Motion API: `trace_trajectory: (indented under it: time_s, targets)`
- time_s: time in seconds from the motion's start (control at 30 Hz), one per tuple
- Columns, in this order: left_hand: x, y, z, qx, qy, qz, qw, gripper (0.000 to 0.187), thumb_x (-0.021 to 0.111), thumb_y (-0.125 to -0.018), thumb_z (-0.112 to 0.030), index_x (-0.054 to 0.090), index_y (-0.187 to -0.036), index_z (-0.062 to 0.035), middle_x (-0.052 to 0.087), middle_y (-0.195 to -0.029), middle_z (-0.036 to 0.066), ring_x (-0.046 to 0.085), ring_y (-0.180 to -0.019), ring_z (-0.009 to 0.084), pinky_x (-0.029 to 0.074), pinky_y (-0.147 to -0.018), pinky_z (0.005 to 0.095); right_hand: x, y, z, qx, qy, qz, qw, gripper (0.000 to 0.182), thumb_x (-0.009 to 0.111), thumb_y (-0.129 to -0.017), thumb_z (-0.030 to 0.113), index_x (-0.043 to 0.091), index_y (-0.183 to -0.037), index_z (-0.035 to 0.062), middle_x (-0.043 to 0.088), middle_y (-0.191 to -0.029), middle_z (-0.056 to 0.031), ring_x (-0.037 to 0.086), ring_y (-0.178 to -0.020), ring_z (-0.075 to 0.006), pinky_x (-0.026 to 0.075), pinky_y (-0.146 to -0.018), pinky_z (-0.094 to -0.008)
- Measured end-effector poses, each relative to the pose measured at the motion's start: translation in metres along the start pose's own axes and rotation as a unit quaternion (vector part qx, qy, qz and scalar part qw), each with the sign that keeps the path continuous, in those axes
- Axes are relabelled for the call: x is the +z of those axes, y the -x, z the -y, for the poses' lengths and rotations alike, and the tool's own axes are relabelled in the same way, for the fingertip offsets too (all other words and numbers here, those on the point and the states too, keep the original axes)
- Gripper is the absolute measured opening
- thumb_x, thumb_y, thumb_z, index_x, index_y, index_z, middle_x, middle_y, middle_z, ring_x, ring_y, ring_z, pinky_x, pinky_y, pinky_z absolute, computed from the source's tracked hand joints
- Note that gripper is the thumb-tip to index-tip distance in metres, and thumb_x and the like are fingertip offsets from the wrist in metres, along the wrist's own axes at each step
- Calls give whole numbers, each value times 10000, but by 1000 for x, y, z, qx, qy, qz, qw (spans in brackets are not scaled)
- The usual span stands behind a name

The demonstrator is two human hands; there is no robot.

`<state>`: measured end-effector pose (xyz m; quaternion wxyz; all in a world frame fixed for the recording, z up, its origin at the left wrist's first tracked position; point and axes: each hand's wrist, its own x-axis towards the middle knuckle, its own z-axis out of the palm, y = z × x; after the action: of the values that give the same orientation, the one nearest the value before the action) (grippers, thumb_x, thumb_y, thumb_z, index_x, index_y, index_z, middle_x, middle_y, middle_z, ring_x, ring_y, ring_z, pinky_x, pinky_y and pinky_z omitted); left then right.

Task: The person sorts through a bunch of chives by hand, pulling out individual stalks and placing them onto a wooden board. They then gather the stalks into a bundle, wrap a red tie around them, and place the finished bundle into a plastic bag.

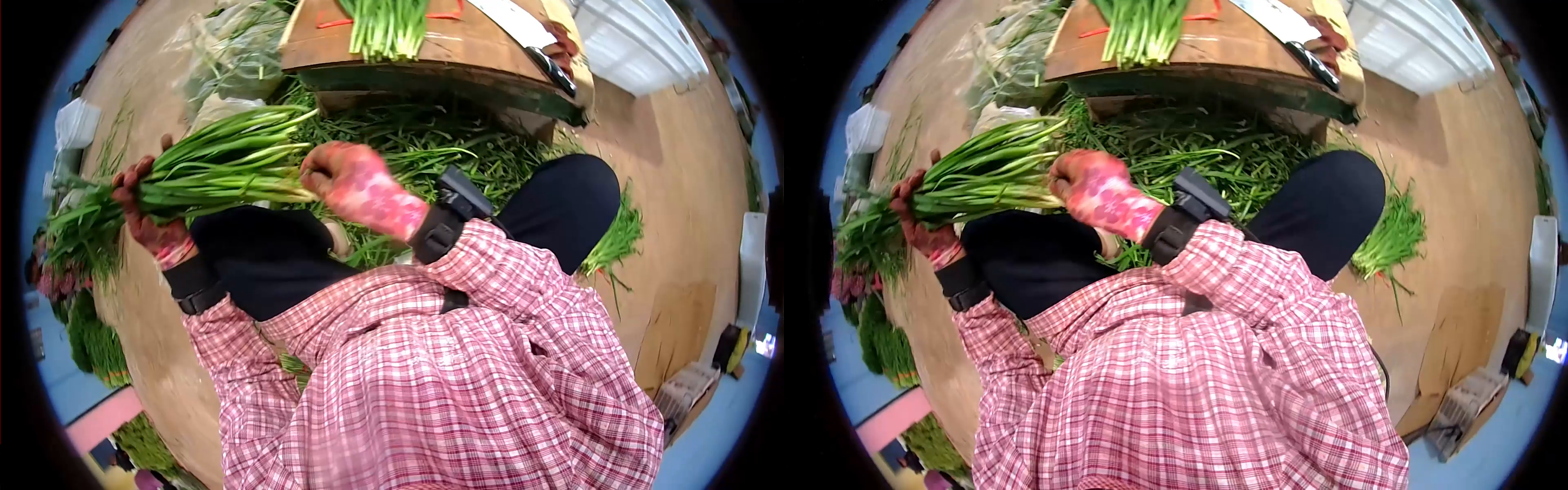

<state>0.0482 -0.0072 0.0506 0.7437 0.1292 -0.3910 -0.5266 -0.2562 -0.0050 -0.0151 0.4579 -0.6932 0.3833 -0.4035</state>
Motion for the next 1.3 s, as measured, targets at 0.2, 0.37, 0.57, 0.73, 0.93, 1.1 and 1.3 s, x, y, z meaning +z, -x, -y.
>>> trace_trajectory:
  time_s: [0.2, 0.37, 0.57, 0.73, 0.93, 1.1, 1.3]
  targets:
    - [-35, 3, -48, 103, -79, -45, 991, 152, 661, -861, -201, 667, -975, -100, 688, -944, 45, 613, -1019, 269, 174, -1136, 626, -43, 8, -136, -83, 597, -32, 797, 74, 592, -696, 165, 651, -698, 120, 608, -624, -42, 626, -594, -226, 435, -453, -377]
    - [-53, 2, -53, 47, 7, -39, 998, 183, 633, -888, -218, 647, -985, -63, 667, -993, 86, 569, -1094, 279, 205, -1134, 568, -131, 4, -174, 353, 567, 77, 740, 198, 597, -812, 198, 737, -942, 147, 700, -1013, -107, 673, -960, -254, 515, -674, -420]
    - [-31, 6, -32, 49, -31, -73, 996, 149, 650, -874, -190, 631, -946, -60, 643, -929, 67, 581, -1019, 298, 259, -1102, 609, -111, -3, -160, 237, 597, 31, 766, 130, 640, -786, 236, 738, -769, 152, 720, -844, -77, 705, -799, -261, 541, -628, -367]
    - [-30, 8, -31, 87, -48, -118, 988, 187, 654, -875, -193, 611, -986, -49, 638, -924, 68, 570, -1018, 308, 323, -1059, 590, -10, 35, -193, 180, 551, 311, 753, 281, 665, -757, 325, 716, -853, 67, 692, -873, -165, 679, -833, -329, 540, -725, -417]
    - [-32, 17, -30, 61, -55, -92, 992, 224, 635, -894, -252, 589, -991, -56, 631, -916, 54, 571, -986, 280, 349, -1047, 534, -78, -1, -136, 389, 76, 123, 910, 180, 603, -841, 184, 667, -808, 19, 666, -711, -88, 638, -609, -175, 470, -514, -310]
    - [-20, 29, -1, -70, 5, -147, 987, 313, 606, -907, -364, 602, -1013, -69, 630, -1009, 49, 575, -1047, 289, 415, -985, 467, -110, -28, -63, 316, -144, 82, 934, 147, 568, -929, 159, 618, -872, 33, 552, -630, 6, 474, -511, -76, 371, -481, -224]
    - [37, 41, 75, -262, 124, -146, 946, 340, 582, -916, -380, 598, -1166, -149, 443, -1392, 178, 529, -1166, 370, 426, -999, 520, -94, -36, -2, 182, -30, 113, 976, 164, 639, -877, 167, 628, -882, 3, 566, -642, 6, 488, -585, -62, 388, -537, -240]
